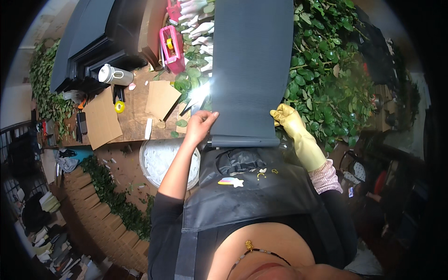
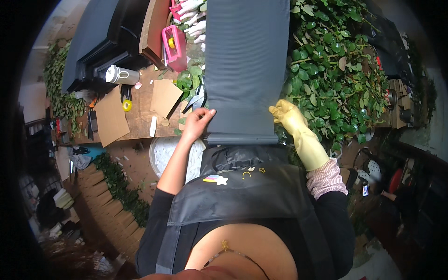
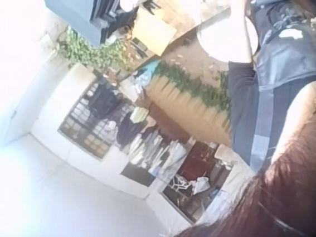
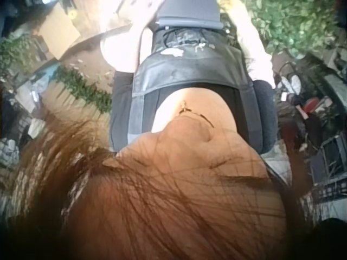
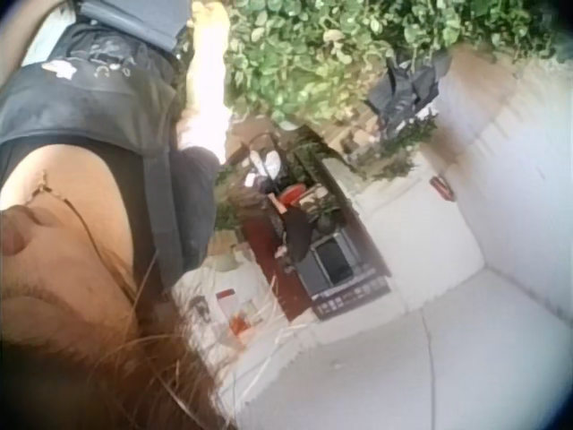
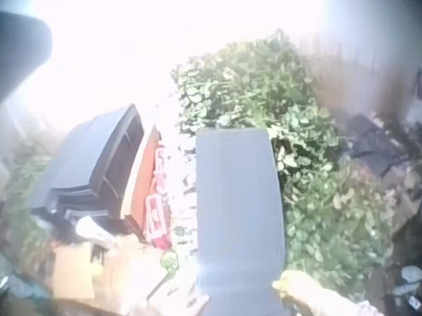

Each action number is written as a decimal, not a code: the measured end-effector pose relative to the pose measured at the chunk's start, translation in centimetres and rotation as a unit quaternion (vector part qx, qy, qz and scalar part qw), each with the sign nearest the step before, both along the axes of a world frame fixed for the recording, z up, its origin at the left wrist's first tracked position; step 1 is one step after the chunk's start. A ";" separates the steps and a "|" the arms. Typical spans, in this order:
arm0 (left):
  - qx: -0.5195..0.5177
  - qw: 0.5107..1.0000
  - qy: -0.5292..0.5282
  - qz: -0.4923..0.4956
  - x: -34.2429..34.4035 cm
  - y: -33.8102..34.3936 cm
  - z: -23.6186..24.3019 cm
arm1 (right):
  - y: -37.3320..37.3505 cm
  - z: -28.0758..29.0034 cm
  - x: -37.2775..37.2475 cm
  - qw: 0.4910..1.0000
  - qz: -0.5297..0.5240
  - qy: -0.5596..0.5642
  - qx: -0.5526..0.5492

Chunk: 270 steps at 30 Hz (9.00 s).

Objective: The person arranges white flowers and green leaves into wooden and black plastic trays. They pick up bunches of flowers, place them into the trays, and adjust the stems and leaves to fit neatly.

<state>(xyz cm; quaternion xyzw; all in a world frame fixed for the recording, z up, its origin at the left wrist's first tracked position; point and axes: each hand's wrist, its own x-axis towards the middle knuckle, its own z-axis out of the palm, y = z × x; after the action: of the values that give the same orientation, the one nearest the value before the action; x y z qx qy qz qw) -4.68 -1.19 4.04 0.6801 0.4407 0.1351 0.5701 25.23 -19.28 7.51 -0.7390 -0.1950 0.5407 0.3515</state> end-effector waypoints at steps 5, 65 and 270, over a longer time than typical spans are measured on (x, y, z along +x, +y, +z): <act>0.049 0.998 0.001 0.034 1.8 -0.4 -4.4 | 4.1 11.6 -0.9 0.863 0.335 -0.331 -0.183; 0.382 0.848 0.053 -0.365 6.0 0.1 -4.5 | 8.4 7.3 -8.4 0.955 0.263 -0.128 -0.051; 0.057 0.982 -0.090 -0.153 3.2 -0.5 -2.4 | 0.9 3.2 6.2 0.746 0.416 -0.415 -0.315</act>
<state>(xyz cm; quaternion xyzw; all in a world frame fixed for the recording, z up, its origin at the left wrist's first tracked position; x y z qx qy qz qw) -1.45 -1.65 1.64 0.7563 0.2695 0.1318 0.5815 31.46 -18.38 10.70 -0.8050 -0.4283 0.3037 -0.2762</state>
